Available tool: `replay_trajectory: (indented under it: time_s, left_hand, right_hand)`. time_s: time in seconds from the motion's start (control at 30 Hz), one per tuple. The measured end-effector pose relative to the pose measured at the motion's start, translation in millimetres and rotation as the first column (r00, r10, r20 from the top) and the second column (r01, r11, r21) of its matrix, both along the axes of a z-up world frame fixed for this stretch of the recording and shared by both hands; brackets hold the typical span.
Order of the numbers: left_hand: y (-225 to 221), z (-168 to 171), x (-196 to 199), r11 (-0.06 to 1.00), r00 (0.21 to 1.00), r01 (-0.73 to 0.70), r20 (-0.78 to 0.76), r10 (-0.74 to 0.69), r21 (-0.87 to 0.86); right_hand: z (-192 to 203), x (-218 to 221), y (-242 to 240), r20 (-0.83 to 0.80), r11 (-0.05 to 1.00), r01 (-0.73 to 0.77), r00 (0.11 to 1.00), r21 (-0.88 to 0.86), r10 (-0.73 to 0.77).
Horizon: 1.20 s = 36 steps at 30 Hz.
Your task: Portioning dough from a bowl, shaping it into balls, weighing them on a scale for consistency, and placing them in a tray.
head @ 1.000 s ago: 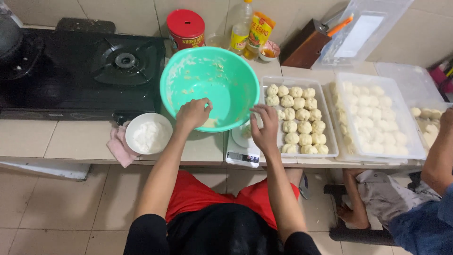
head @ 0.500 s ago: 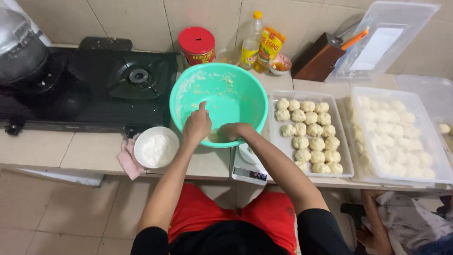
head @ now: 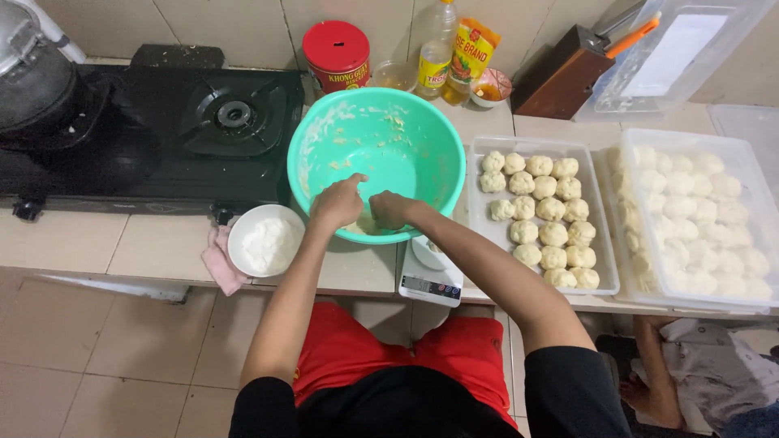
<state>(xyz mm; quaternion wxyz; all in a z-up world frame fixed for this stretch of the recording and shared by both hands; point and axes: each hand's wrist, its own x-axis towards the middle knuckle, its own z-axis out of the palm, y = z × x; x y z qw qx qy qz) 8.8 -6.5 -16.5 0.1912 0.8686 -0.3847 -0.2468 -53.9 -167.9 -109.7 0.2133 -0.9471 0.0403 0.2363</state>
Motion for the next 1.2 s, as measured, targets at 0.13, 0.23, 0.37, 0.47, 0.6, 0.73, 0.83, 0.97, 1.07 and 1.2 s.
replay_trajectory:
  time_s: [0.13, 0.23, 0.37, 0.47, 0.6, 0.73, 0.83, 0.97, 1.07, 1.2]
  left_hand:
    - [-2.2, 0.4, -1.8, 0.995, 0.997, 0.074, -0.033, -0.072, 0.063]
    - [-8.1, -23.5, 11.9, 0.977, 0.988, 0.149, 0.015, -0.153, 0.155]
    - [-1.3, 21.3, -6.1, 0.962, 0.986, 0.168, -0.027, -0.166, 0.217]
    - [-11.8, 1.6, -0.6, 0.968, 0.98, 0.183, -0.114, -0.165, 0.171]
    - [-12.0, -0.7, 3.6, 0.958, 0.985, 0.173, -0.045, -0.168, 0.227]
    - [-10.2, 26.0, -11.7, 0.957, 0.986, 0.166, -0.051, -0.159, 0.24]
    - [-17.5, -8.3, 1.9, 0.955, 0.987, 0.157, -0.068, -0.145, 0.253]
    - [-25.5, -39.7, 21.7, 0.941, 0.987, 0.151, 0.007, -0.16, 0.304]
    - [-14.9, -4.9, 2.7, 0.961, 0.987, 0.16, -0.013, -0.162, 0.224]
    - [-11.4, 8.1, -2.6, 0.975, 0.991, 0.137, -0.028, -0.134, 0.177]
  right_hand:
    - [-11.6, -0.9, -0.1, 0.019, 0.995, 0.003, 1.0, 0.097, -0.005]
    - [22.7, -9.1, 5.5, 0.091, 0.987, 0.04, 0.994, 0.155, -0.055]
    - [72.8, -23.4, 2.9, 0.177, 0.953, 0.084, 0.974, 0.292, -0.14]
    - [87.4, -33.1, -2.9, 0.194, 0.9, 0.116, 0.957, 0.421, -0.215]
    - [118.8, -50.5, 0.7, 0.301, 0.826, 0.086, 0.906, 0.558, -0.297]
    - [132.2, -63.2, -10.2, 0.312, 0.797, 0.105, 0.884, 0.594, -0.348]
    - [132.7, -79.9, -25.8, 0.315, 0.718, 0.078, 0.862, 0.691, -0.396]
    - [176.5, -142.5, -29.6, 0.321, 0.466, 0.018, 0.702, 0.884, -0.635]
    - [173.7, -194.9, -14.4, 0.378, 0.542, 0.043, 0.672, 0.839, -0.637]
    - [136.9, -234.0, 3.6, 0.383, 0.537, 0.174, 0.526, 0.826, -0.759]
